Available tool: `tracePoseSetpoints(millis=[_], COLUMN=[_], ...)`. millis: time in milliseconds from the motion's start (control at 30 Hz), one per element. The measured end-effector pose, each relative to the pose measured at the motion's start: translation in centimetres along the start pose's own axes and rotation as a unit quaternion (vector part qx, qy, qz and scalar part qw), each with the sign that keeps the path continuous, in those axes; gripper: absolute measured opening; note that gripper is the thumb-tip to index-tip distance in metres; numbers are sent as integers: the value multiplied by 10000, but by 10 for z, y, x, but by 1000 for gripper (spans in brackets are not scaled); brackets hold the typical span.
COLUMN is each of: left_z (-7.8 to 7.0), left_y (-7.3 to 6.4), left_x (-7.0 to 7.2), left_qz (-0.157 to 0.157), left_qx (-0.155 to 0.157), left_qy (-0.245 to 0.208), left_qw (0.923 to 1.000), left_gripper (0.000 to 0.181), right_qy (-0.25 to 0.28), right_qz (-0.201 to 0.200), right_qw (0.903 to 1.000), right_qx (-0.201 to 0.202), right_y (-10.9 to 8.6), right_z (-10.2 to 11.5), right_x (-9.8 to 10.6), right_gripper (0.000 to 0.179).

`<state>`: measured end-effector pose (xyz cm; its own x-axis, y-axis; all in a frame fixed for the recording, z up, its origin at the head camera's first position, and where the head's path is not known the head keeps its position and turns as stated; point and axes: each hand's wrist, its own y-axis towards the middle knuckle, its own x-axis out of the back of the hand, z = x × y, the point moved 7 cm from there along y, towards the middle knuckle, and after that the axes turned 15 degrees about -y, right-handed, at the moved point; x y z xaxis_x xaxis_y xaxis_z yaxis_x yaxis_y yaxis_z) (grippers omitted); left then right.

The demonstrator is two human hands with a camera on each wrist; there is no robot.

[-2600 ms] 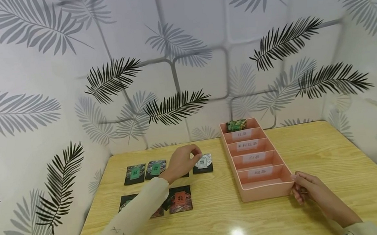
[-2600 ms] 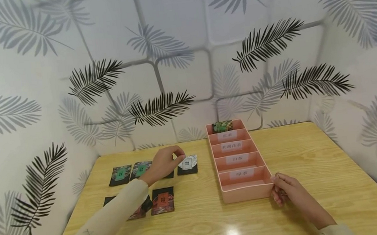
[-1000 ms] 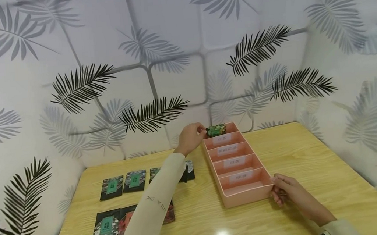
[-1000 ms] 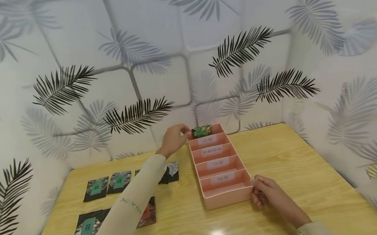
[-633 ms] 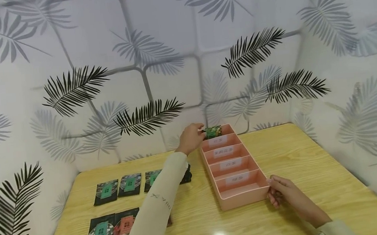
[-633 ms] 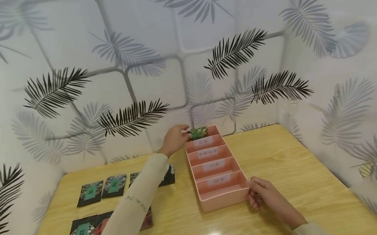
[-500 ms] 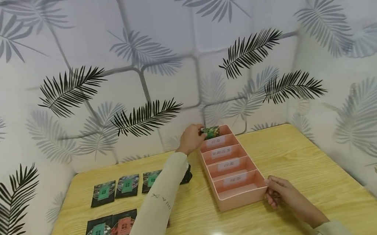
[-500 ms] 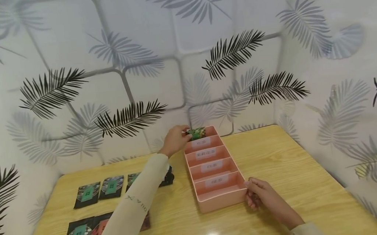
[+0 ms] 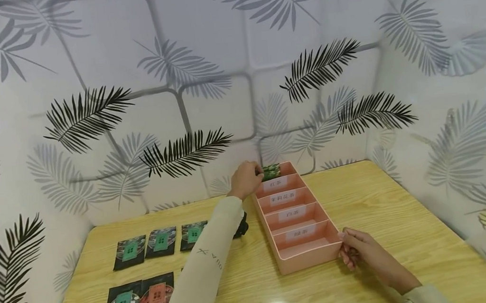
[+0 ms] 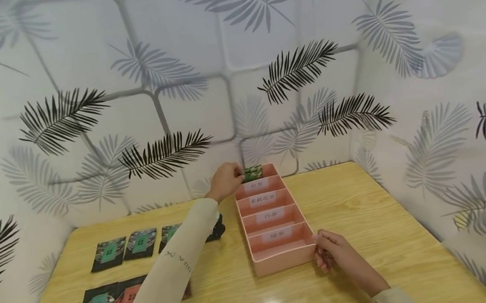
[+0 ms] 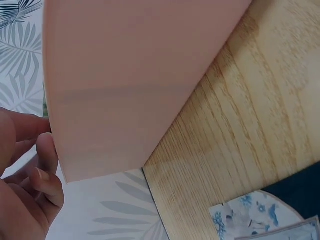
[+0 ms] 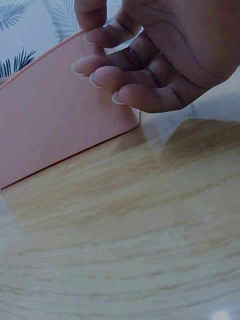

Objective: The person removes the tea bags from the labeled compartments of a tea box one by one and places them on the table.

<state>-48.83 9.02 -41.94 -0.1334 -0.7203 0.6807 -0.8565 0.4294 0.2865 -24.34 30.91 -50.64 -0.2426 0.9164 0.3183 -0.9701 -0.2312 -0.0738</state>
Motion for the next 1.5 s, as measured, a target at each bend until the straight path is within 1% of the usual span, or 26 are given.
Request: tracePoseSetpoints(millis=[133, 467, 600, 733, 833, 967, 1133, 1233, 1367, 1500], left_z=[2, 6, 6, 4, 1, -9, -18, -19, -17, -18], left_y=[0, -4, -7, -9, -9, -10, -12, -14, -17, -18], left_x=[0, 0, 2, 5, 8, 13, 21, 26, 32, 41], left_qz=[-50, 24, -47, -205, -360, -512, -613, -675, -761, -897], left_qx=[-54, 158, 110, 8, -106, -267, -425, -451, -395, -492], left_qy=[-49, 85, 50, -59, -86, -40, -60, -162, -255, -272], left_qw=[10000, 9998, 9999, 9998, 9993, 9983, 9972, 9966, 9960, 9944], left_gripper=[8, 12, 12, 12, 11, 9, 9, 10, 14, 16], right_qy=[-17, -84, -70, -48, -19, 4, -25, -36, -22, -22], right_qz=[-53, -40, -16, -35, -45, -53, -63, -62, -55, -110], right_qw=[10000, 9999, 10000, 10000, 10000, 10000, 10000, 10000, 10000, 9999], right_qx=[-8, -42, 2, 5, -32, -29, 26, 14, -4, 9], right_y=[0, 0, 0, 0, 0, 0, 1, 1, 1, 1], right_z=[0, 0, 0, 0, -1, -1, -1, -1, -2, 0], right_x=[1, 0, -1, -1, -1, -1, -1, -2, -3, -2], right_gripper=[44, 48, 47, 46, 46, 46, 45, 44, 44, 44])
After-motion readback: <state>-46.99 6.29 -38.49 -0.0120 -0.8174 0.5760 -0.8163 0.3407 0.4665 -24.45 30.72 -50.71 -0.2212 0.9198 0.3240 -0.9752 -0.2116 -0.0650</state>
